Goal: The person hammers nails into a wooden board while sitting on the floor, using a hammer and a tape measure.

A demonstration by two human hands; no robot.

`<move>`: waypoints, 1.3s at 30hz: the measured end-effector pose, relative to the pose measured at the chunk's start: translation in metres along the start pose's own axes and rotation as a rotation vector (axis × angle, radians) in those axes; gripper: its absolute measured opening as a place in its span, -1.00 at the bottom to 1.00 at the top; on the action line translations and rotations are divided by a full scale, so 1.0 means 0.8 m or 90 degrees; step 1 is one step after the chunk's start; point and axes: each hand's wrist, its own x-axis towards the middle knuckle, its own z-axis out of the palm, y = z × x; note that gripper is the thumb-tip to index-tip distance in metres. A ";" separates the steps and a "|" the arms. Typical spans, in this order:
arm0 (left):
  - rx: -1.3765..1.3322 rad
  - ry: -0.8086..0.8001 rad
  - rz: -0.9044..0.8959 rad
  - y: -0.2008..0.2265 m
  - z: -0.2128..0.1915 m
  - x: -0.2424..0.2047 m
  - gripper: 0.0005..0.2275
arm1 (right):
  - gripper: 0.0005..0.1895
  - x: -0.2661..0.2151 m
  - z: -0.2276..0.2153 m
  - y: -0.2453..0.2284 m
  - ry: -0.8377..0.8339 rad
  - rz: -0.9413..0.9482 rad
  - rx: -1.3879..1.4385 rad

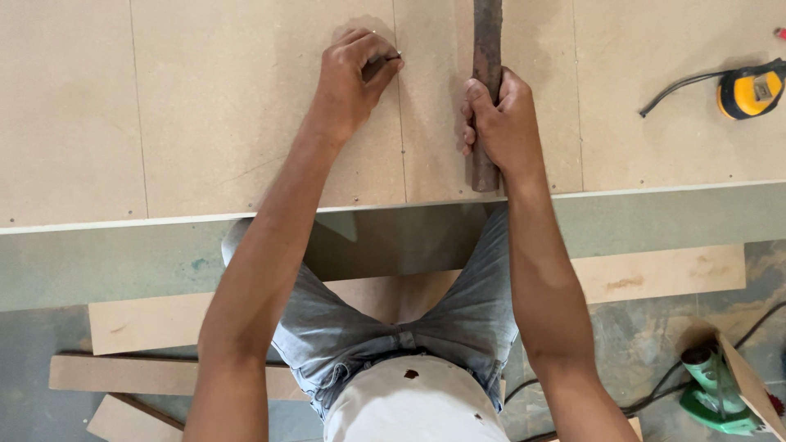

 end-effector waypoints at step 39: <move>0.002 0.004 0.047 0.005 -0.005 0.000 -0.91 | -0.79 -0.086 -0.069 -0.130 -0.148 -0.084 -0.537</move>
